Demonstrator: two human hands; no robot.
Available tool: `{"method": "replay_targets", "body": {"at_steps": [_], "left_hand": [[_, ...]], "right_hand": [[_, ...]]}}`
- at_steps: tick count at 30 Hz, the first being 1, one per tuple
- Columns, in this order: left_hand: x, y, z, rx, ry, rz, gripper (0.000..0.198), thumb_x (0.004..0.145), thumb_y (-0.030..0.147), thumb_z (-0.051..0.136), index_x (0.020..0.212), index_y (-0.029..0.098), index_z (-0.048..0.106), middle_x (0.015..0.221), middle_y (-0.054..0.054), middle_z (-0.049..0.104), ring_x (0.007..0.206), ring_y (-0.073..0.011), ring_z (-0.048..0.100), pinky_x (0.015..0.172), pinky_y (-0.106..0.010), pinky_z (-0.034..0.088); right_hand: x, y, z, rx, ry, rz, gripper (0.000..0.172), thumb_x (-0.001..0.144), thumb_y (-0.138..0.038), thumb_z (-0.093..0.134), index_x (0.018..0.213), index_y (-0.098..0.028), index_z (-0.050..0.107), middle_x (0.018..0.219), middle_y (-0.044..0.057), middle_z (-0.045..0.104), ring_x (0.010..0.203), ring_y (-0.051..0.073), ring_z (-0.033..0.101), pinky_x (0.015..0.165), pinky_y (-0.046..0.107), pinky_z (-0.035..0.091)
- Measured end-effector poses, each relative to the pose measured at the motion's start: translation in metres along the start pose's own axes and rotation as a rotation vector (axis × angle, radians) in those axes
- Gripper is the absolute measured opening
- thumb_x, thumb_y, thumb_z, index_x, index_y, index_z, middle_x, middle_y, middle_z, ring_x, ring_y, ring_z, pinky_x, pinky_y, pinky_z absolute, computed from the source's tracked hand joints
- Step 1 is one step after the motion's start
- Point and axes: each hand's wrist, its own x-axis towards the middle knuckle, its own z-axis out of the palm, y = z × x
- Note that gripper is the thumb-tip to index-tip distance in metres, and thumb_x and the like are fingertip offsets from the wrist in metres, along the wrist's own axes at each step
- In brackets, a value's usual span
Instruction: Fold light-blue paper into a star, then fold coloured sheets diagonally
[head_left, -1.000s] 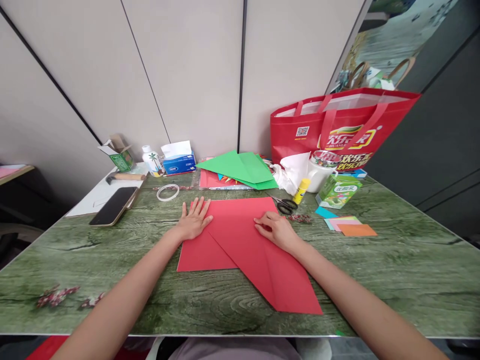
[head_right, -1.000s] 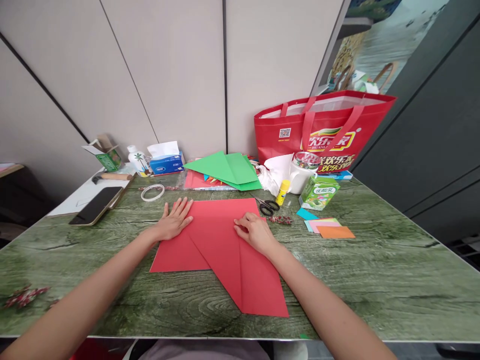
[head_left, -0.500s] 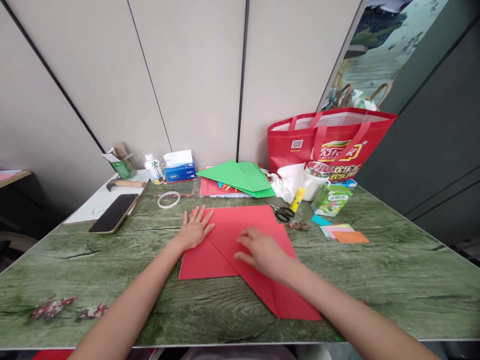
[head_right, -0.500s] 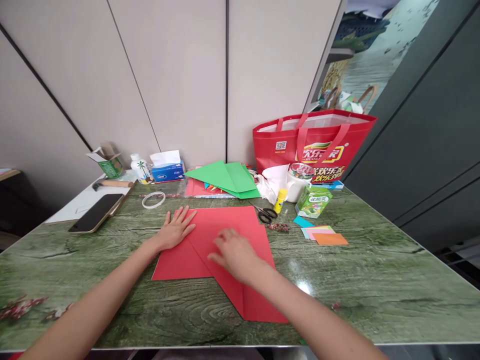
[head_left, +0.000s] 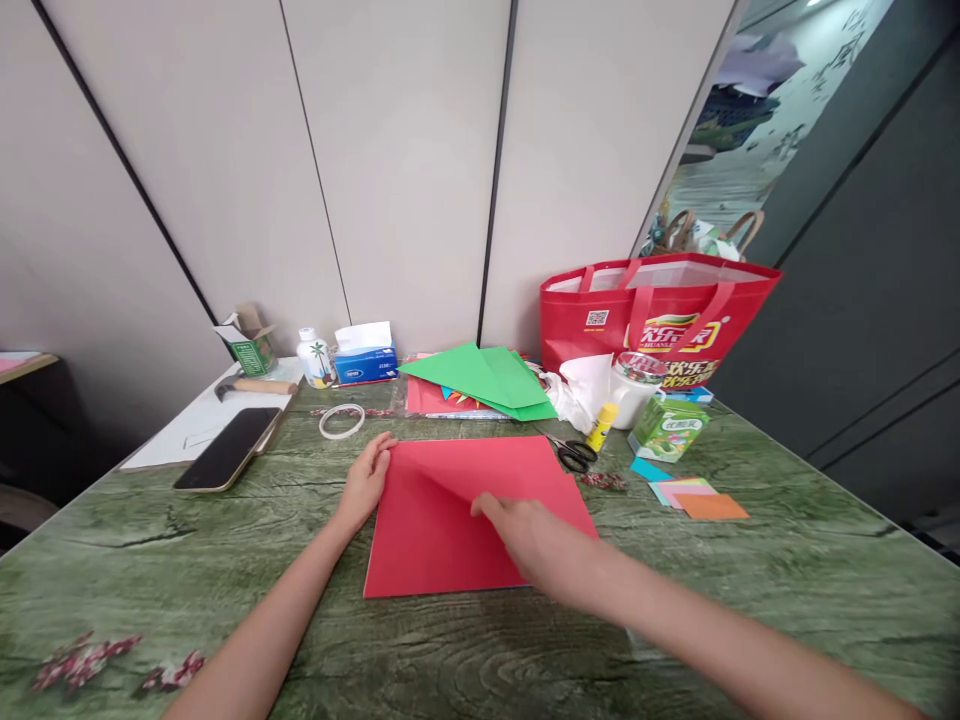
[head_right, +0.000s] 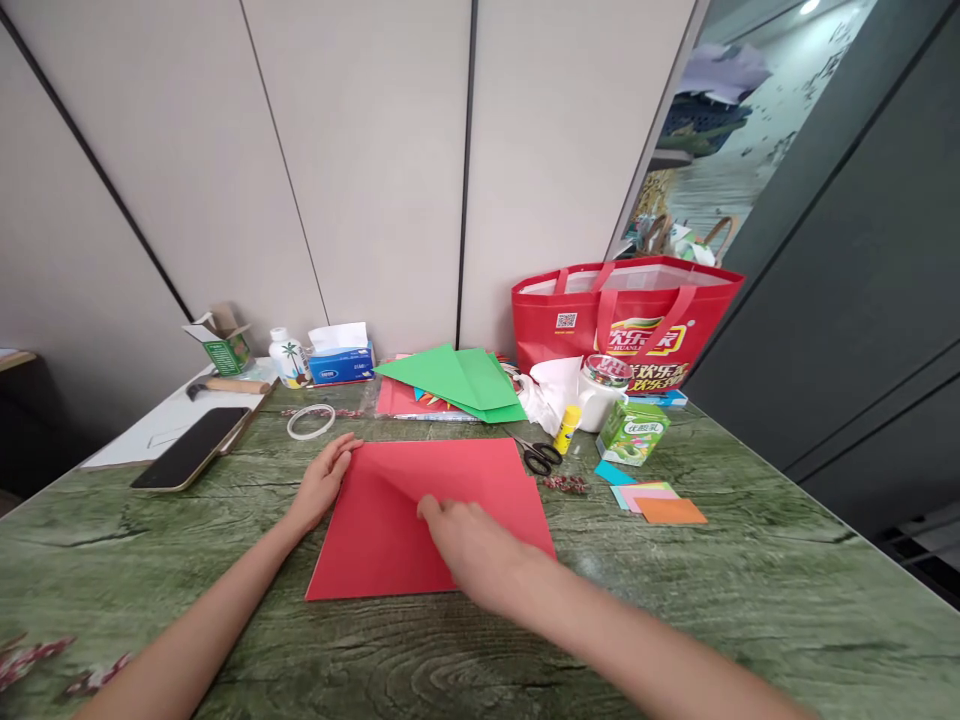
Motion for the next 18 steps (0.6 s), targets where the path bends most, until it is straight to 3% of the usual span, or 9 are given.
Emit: {"method": "replay_targets", "body": {"at_steps": [3,6,9,11,14,18], "left_hand": [[-0.001,-0.002,0.001,-0.002,0.007,0.020,0.043,0.085,0.030,0.032,0.122,0.011,0.043,0.120,-0.016,0.057,0.110,-0.0214,0.054,0.095,-0.040,0.039],[-0.006,-0.001,0.005,0.019,-0.027,0.073,0.039,0.079,0.029,0.044,0.114,0.014,0.052,0.123,-0.014,0.055,0.120,-0.0247,0.044,0.101,-0.044,0.032],[-0.010,0.001,0.008,0.083,-0.058,0.154,0.035,0.079,0.026,0.046,0.112,0.015,0.055,0.125,-0.012,0.053,0.127,-0.0251,0.035,0.103,-0.044,0.030],[-0.012,0.001,0.009,0.147,-0.060,0.182,0.035,0.082,0.025,0.044,0.114,0.014,0.053,0.132,-0.014,0.046,0.128,-0.0254,0.032,0.102,-0.043,0.031],[-0.013,0.001,0.007,0.212,-0.072,0.175,0.037,0.083,0.024,0.042,0.118,0.013,0.050,0.137,-0.016,0.038,0.129,-0.0256,0.030,0.102,-0.043,0.031],[-0.014,0.002,0.007,0.266,-0.122,0.195,0.039,0.085,0.022,0.040,0.121,0.011,0.049,0.135,-0.016,0.042,0.130,-0.0260,0.027,0.103,-0.044,0.030]], "right_hand": [[0.002,0.005,-0.057,-0.190,0.141,0.100,0.042,0.063,0.011,0.039,0.097,-0.010,0.052,0.089,0.011,0.062,0.071,0.020,0.061,0.057,0.026,0.038],[0.009,0.006,-0.113,-0.393,0.517,0.122,0.037,0.070,0.007,0.040,0.103,-0.007,0.052,0.097,0.015,0.061,0.082,0.023,0.060,0.063,0.029,0.042],[0.039,0.012,-0.137,-0.556,0.748,0.167,0.033,0.080,0.001,0.035,0.110,-0.005,0.049,0.120,0.022,0.051,0.098,0.028,0.054,0.068,0.035,0.045],[0.071,0.025,-0.132,-0.585,0.750,0.154,0.035,0.082,0.000,0.032,0.113,-0.005,0.048,0.133,0.022,0.040,0.105,0.031,0.050,0.069,0.038,0.046],[0.123,0.057,-0.102,-0.483,0.565,0.139,0.038,0.084,0.001,0.029,0.118,-0.003,0.046,0.137,0.023,0.033,0.112,0.032,0.044,0.079,0.043,0.044],[0.154,0.085,-0.058,-0.421,0.405,0.044,0.035,0.081,0.001,0.040,0.111,-0.008,0.055,0.126,0.018,0.048,0.111,0.025,0.048,0.089,0.036,0.040]]}}
